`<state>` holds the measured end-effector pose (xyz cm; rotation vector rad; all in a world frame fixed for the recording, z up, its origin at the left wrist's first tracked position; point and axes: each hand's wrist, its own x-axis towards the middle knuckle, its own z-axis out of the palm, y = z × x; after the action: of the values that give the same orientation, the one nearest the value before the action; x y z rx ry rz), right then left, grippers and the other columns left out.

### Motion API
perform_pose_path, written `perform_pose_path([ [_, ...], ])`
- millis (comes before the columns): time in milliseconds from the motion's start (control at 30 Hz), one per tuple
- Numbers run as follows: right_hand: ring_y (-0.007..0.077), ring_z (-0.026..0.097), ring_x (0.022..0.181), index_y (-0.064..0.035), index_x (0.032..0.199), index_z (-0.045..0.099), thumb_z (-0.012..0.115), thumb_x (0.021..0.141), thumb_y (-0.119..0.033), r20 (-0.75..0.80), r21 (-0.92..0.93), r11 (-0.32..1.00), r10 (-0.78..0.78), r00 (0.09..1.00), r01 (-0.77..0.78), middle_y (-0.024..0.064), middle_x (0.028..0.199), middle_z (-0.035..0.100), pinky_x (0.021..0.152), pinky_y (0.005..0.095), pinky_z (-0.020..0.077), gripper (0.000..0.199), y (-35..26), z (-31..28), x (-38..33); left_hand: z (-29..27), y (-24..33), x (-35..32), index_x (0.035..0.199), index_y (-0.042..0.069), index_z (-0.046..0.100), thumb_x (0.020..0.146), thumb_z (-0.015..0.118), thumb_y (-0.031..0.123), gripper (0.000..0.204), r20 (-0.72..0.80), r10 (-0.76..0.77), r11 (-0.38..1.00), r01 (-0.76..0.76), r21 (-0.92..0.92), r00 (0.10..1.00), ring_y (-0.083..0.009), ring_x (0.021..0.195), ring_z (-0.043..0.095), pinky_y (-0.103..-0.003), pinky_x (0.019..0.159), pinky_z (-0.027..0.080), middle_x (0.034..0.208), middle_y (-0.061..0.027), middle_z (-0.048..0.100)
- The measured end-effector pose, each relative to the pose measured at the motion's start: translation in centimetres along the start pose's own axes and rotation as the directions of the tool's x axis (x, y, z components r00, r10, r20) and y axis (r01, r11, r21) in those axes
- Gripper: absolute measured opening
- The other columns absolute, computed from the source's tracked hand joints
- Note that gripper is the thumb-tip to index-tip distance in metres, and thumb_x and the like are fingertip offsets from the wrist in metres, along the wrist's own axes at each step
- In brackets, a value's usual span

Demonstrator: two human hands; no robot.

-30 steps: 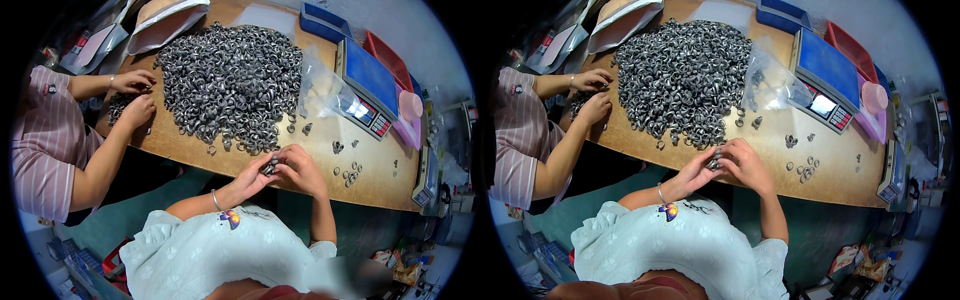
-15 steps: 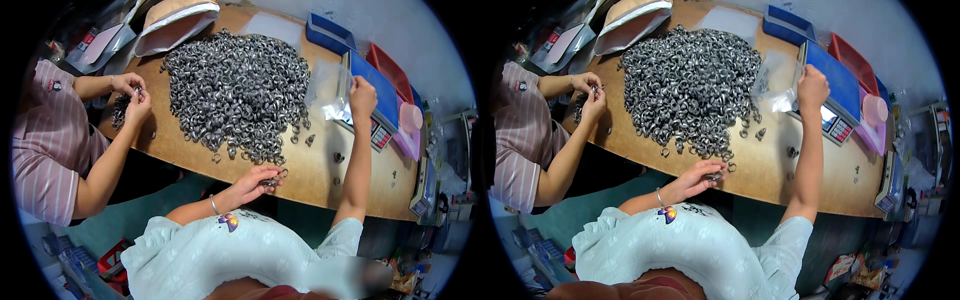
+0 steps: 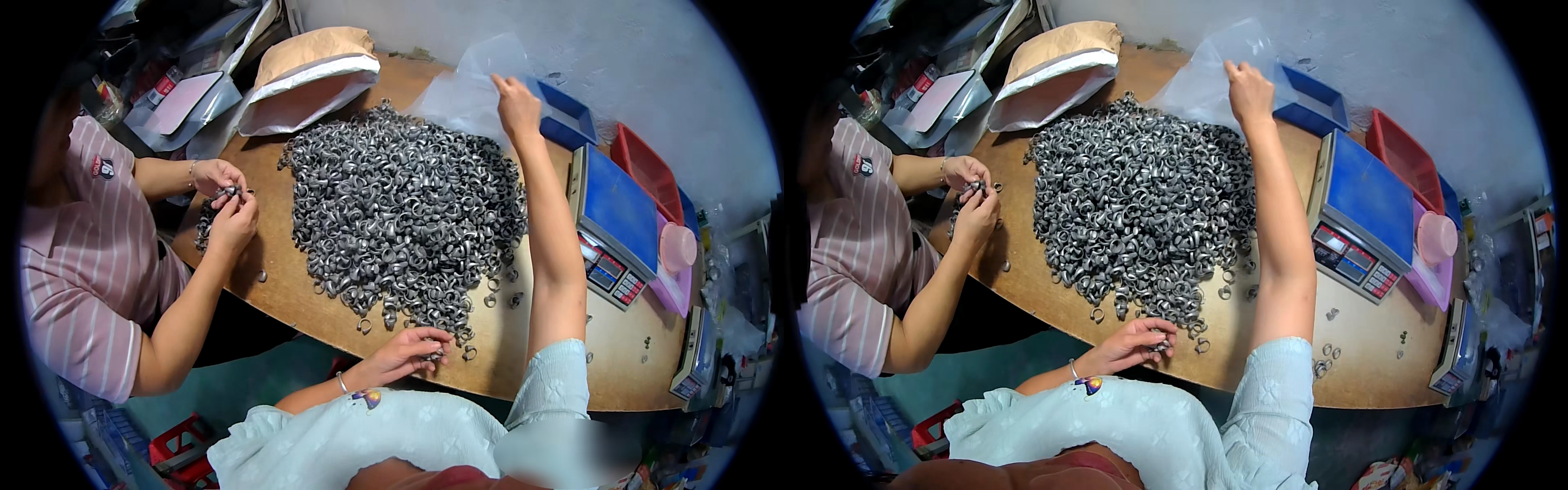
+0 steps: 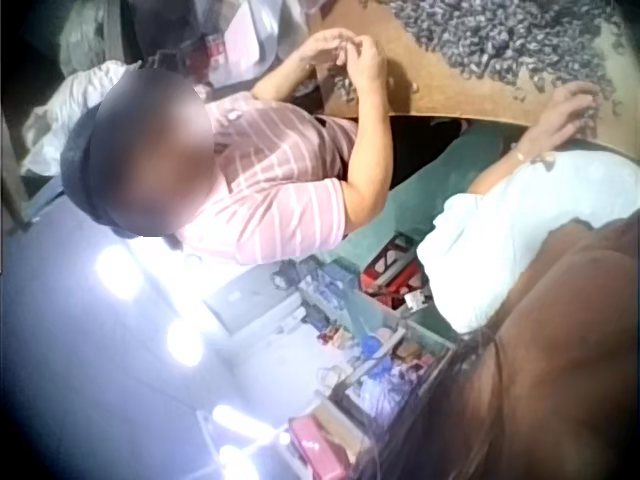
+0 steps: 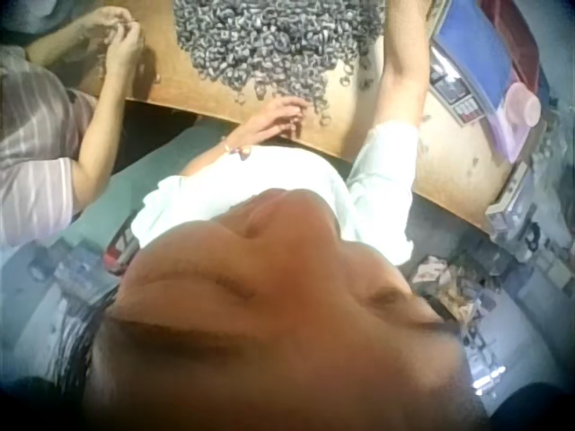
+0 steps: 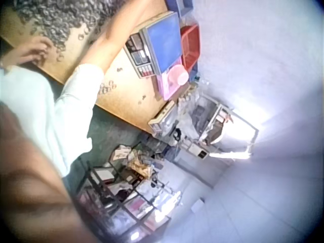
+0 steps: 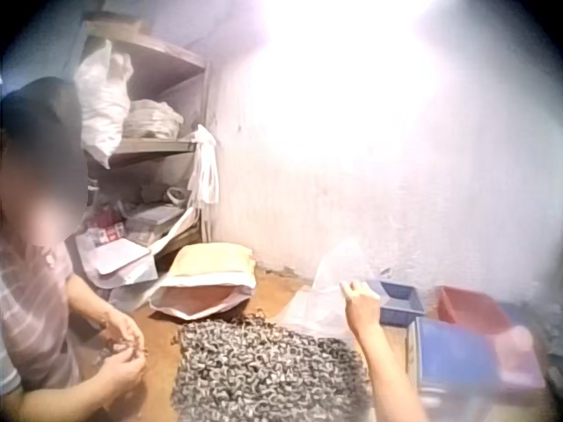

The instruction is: The person takes a clear plastic bag, spreads it open, and begins filling it by hand with metal rings from a large pile on a wooden table. The person picks up small clusters of the rings and drops them into the bag.

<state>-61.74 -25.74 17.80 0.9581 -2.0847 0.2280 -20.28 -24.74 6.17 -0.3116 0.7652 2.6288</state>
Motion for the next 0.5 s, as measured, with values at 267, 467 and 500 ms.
perform_pose_path([
  [267, 0.0303, 0.041, 0.117, -0.0194, 0.126, 0.046, 0.063, 0.07, -0.031, 0.374, 0.345, 0.925, 0.02, 0.927, -0.159, 0.0128, 0.123, 0.048, 0.097, 0.0475, 0.0313, 0.06, 0.7, 4.3, -2.3, -0.6, 1.5, -0.8, 0.113, 0.0, 0.051, 0.085, 0.056, 0.011, 0.03, 0.087, -0.032, 0.999, 0.03, 0.016, 0.996, -0.0173, 0.085, 0.059, -0.024, 0.065, 0.05, 0.097, -0.0081, 0.057],
  [467, 0.0308, 0.027, 0.129, -0.0225, 0.138, 0.022, 0.068, 0.058, -0.027, 0.754, 0.213, 0.956, -0.03, 0.656, -0.2, 0.0134, 0.14, 0.028, 0.101, 0.0577, 0.0203, 0.093, 1.4, 5.0, -1.0, -1.6, 3.0, -3.0, 0.108, -0.002, 0.053, 0.081, 0.061, 0.013, 0.032, -0.021, -0.004, 0.998, 0.005, 0.068, 1.0, -0.0221, 0.083, 0.06, -0.025, 0.063, 0.049, 0.093, -0.0121, 0.058],
  [500, 0.0323, 0.029, 0.127, -0.0213, 0.137, 0.025, 0.068, 0.059, -0.026, 0.743, 0.228, 0.952, -0.034, 0.668, -0.205, 0.0148, 0.137, 0.032, 0.1, 0.0572, 0.0227, 0.089, 1.7, 5.5, -1.0, -1.9, 3.1, -3.2, 0.108, -0.001, 0.053, 0.08, 0.062, 0.013, 0.032, -0.039, 0.005, 0.997, -0.002, 0.081, 0.999, -0.0218, 0.082, 0.059, -0.025, 0.063, 0.049, 0.092, -0.0119, 0.057],
])
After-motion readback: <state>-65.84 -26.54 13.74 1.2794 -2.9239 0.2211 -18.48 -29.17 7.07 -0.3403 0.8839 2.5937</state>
